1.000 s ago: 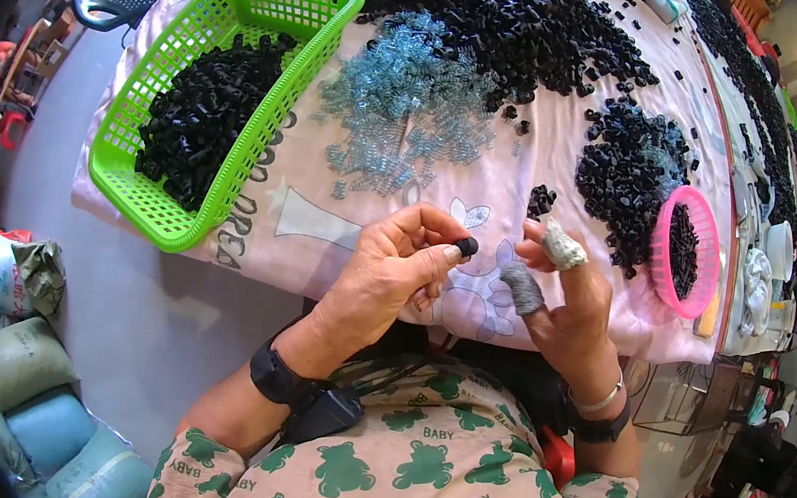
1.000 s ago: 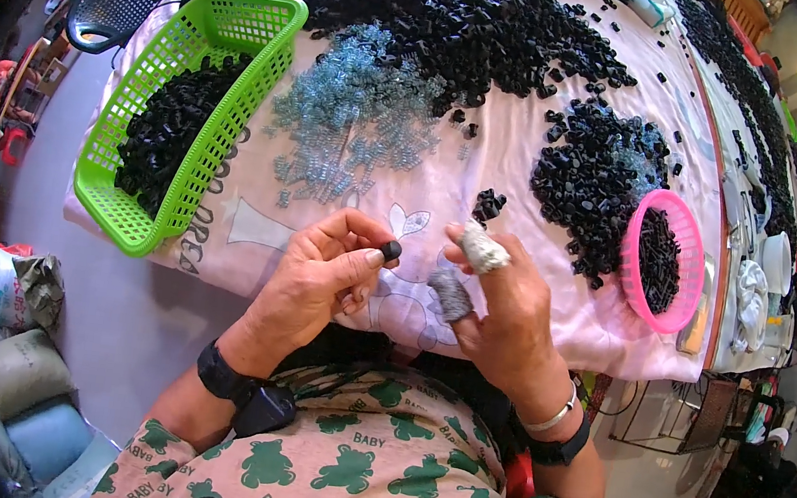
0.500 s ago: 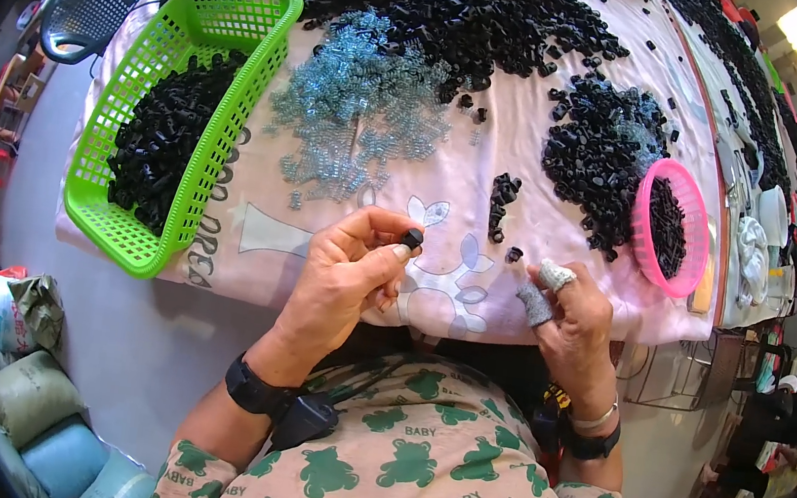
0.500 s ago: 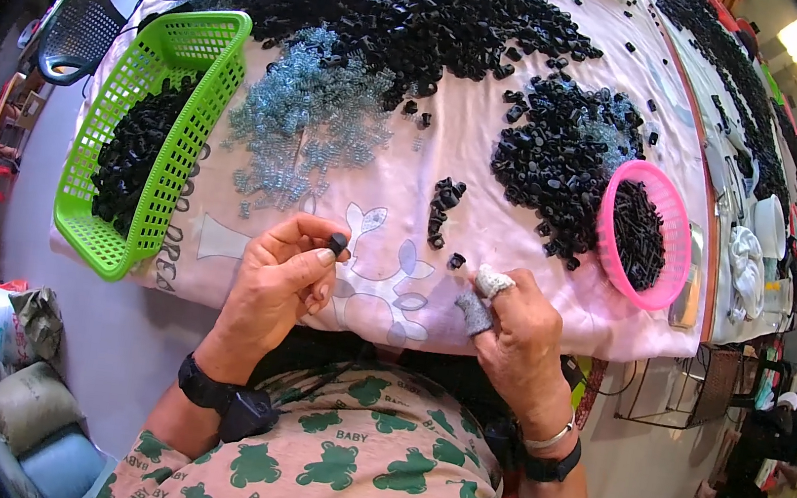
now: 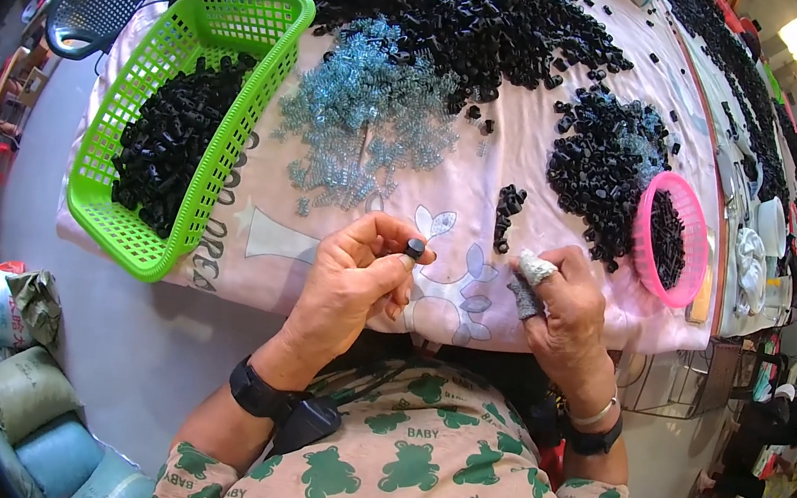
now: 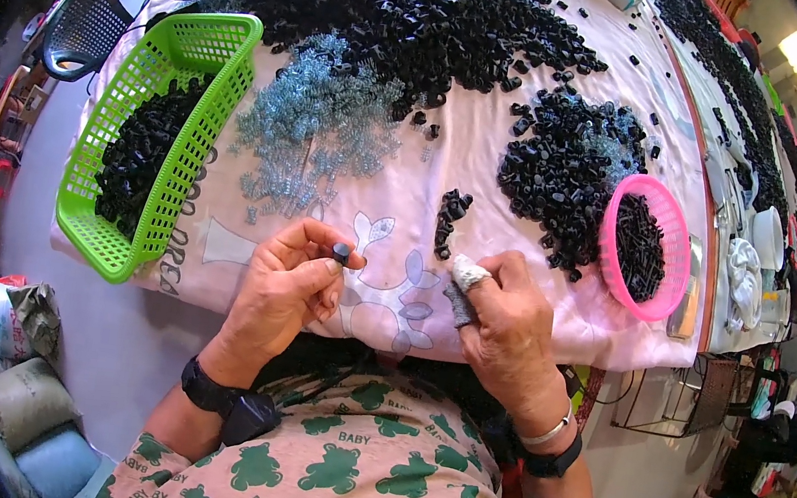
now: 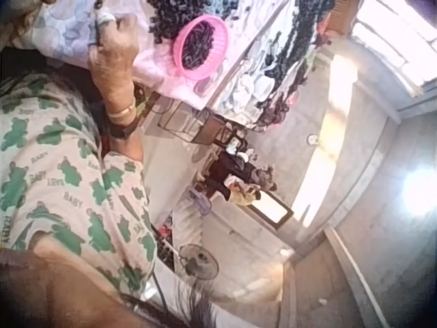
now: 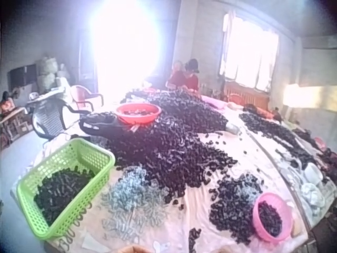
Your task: Sorting and preparing small rubber/plastic footwear components at an assembly table.
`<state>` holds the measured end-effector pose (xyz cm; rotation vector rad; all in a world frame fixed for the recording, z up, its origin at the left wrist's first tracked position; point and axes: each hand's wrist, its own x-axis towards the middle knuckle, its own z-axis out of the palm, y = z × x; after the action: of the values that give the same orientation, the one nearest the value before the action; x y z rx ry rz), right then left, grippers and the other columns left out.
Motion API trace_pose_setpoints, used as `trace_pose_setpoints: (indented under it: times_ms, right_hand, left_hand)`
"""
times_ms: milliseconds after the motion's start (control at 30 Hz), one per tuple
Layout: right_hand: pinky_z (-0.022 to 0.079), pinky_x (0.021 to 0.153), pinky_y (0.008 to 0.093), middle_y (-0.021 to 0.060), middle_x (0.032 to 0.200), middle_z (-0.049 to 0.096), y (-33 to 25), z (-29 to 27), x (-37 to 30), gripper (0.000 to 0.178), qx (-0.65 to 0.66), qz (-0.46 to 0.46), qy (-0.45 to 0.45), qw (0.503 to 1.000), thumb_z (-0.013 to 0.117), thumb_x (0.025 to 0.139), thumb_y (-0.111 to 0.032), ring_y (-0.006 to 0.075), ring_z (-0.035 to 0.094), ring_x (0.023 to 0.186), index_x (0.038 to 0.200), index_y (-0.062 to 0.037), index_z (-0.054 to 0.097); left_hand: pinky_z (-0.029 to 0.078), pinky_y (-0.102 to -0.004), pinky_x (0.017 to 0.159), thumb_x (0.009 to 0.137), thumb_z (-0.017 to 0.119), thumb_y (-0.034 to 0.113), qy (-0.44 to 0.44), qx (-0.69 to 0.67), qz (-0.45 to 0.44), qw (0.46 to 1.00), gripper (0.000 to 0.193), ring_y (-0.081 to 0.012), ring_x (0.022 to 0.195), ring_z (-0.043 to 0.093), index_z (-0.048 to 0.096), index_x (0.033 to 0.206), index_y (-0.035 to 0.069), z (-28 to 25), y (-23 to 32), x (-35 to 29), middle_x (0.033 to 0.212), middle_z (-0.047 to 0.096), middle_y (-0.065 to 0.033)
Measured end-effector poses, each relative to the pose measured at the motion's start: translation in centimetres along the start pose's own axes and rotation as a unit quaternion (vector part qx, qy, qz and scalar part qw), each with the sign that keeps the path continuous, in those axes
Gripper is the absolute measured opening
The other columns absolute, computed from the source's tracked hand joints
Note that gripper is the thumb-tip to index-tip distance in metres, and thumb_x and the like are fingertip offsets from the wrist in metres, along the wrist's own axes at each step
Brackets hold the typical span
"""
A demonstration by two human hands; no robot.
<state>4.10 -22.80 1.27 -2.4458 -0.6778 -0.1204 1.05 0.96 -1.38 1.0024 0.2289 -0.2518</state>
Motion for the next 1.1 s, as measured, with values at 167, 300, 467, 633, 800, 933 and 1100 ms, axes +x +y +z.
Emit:
trace_pose_setpoints:
  times_ms: [167, 300, 467, 633, 800, 933, 1100]
  right_hand:
    - [0.049, 0.070, 0.0401, 0.0121, 0.092, 0.056, 0.0, 0.9, 2.2, 0.032, -0.081, -0.060, -0.030, 0.994, 0.063, 0.066, 0.003, 0.0315, 0.058, 0.083, 0.097, -0.0049, 0.066]
    - [0.049, 0.071, 0.0398, 0.0114, 0.094, 0.057, 2.1, 0.7, 3.8, 0.029, -0.131, -0.013, 0.015, 0.991, 0.062, 0.071, 0.002, 0.0303, 0.058, 0.086, 0.099, -0.0059, 0.067]
    - [0.049, 0.073, 0.0394, 0.0114, 0.093, 0.056, 2.8, -0.4, 5.6, 0.030, -0.126, -0.011, 0.061, 0.990, 0.060, 0.071, 0.003, 0.0313, 0.058, 0.087, 0.099, -0.0053, 0.067]
    - [0.050, 0.071, 0.0401, 0.0123, 0.093, 0.057, 2.1, 0.8, 8.9, 0.029, -0.108, -0.080, 0.044, 0.990, 0.062, 0.074, 0.001, 0.0312, 0.059, 0.085, 0.101, -0.0076, 0.066]
    - [0.052, 0.071, 0.0402, 0.0129, 0.096, 0.058, 2.7, 1.9, 10.9, 0.027, -0.146, -0.112, -0.001, 0.983, 0.063, 0.077, -0.002, 0.0319, 0.061, 0.085, 0.102, -0.0099, 0.066]
    - [0.052, 0.071, 0.0405, 0.0137, 0.098, 0.058, 3.1, 2.2, 11.0, 0.026, -0.158, -0.111, -0.024, 0.981, 0.061, 0.077, -0.001, 0.0331, 0.061, 0.084, 0.102, -0.0092, 0.065]
    - [0.049, 0.070, 0.0385, 0.0148, 0.092, 0.059, 1.9, 1.5, 9.4, 0.032, -0.045, -0.103, 0.006, 0.994, 0.059, 0.079, 0.007, 0.0333, 0.061, 0.080, 0.108, -0.0038, 0.066]
  left_hand:
    - [0.048, -0.0162, 0.049, 0.090, 0.054, 0.001, -0.007, -0.007, 0.008, 1.000, 0.017, -0.0041, 0.060, 0.055, 0.059, 0.106, 0.001, -0.2, -0.1, 0.1, 0.096, 0.065, -0.0100]
    - [0.047, -0.0155, 0.050, 0.091, 0.054, 0.003, 0.001, 0.001, -0.003, 1.000, 0.023, -0.0040, 0.061, 0.054, 0.060, 0.113, 0.001, 0.0, 0.0, 0.0, 0.096, 0.065, -0.0096]
    - [0.046, -0.0150, 0.052, 0.091, 0.055, 0.004, -0.007, 0.012, -0.014, 1.000, 0.025, -0.0038, 0.063, 0.054, 0.062, 0.116, 0.001, -0.2, -0.3, 0.1, 0.096, 0.065, -0.0084]
    - [0.045, -0.0153, 0.052, 0.091, 0.056, 0.005, -0.010, 0.014, -0.008, 1.000, 0.024, -0.0037, 0.063, 0.054, 0.062, 0.114, 0.001, -0.3, -0.1, 0.0, 0.096, 0.066, -0.0078]
    - [0.045, -0.0153, 0.053, 0.092, 0.054, 0.005, -0.021, 0.012, -0.018, 1.000, 0.027, -0.0032, 0.064, 0.054, 0.062, 0.117, 0.000, -0.4, -0.1, 0.0, 0.093, 0.063, -0.0057]
    - [0.046, -0.0153, 0.055, 0.093, 0.055, 0.005, -0.034, 0.009, -0.022, 0.999, 0.029, -0.0035, 0.066, 0.054, 0.060, 0.121, 0.001, -0.4, -0.1, 0.1, 0.096, 0.064, -0.0057]
    - [0.046, -0.0159, 0.055, 0.093, 0.056, 0.004, -0.029, 0.006, -0.001, 1.000, 0.028, -0.0039, 0.066, 0.055, 0.060, 0.121, 0.000, -0.3, -0.2, 0.1, 0.096, 0.064, -0.0054]
